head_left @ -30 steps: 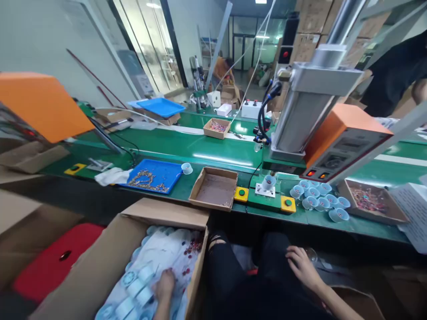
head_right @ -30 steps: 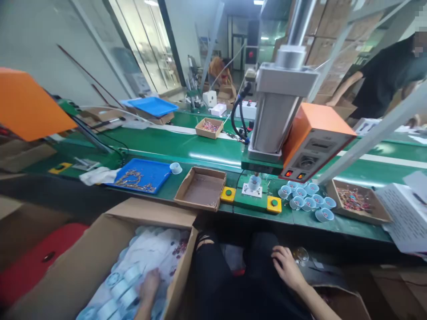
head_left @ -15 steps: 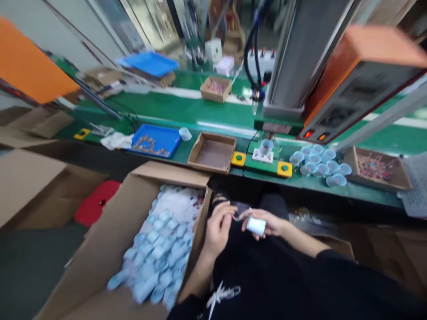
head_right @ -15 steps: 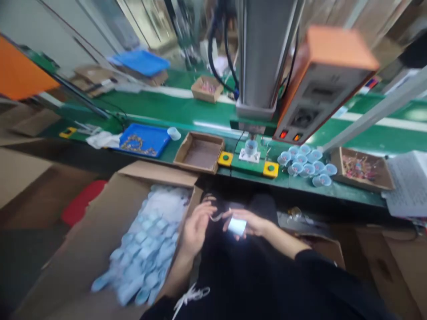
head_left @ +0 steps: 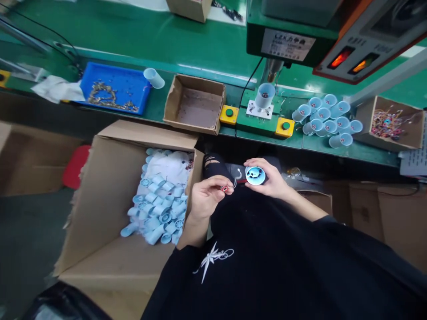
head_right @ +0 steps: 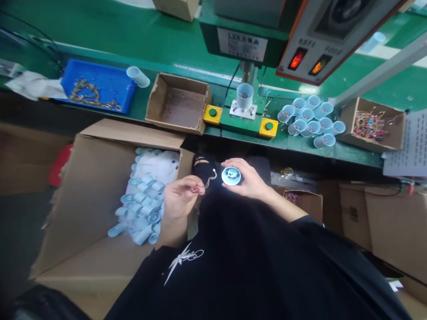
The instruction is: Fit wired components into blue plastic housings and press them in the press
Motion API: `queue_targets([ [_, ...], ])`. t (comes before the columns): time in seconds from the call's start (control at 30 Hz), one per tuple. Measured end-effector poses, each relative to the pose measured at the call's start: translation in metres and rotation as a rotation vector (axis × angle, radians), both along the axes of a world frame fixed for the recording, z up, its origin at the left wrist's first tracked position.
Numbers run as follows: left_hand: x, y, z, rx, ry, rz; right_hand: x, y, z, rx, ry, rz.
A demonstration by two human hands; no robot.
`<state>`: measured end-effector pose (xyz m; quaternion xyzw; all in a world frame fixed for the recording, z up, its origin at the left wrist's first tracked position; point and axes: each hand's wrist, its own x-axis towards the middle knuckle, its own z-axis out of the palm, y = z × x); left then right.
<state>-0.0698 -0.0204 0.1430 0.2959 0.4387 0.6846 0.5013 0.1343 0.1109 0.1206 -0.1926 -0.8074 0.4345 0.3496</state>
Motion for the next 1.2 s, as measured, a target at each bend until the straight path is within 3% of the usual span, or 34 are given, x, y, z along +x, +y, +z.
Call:
queue_targets([
  [0.2, 0.01, 0.004, 0.007, -0.07, -0.085, -0.097, -0.004, -0.001, 0.001, 0.164, 0.008, -0.003],
  [0.87, 0.014, 0.016, -0.02, -0.148, -0.133, -0.026, -0.007, -0.006, 0.005, 0.292, -0.006, 0.002],
  [1.0, 0.016, 0.014, -0.022, -0.043, 0.064, 0.084, -0.007, -0.006, 0.003, 0.343, 0.019, 0.01],
  [1.2, 0.019, 0.011, -0.012, 0.289, 0.855, 0.308, -0.007, -0.009, -0.003, 0.367, 0.009, 0.032],
])
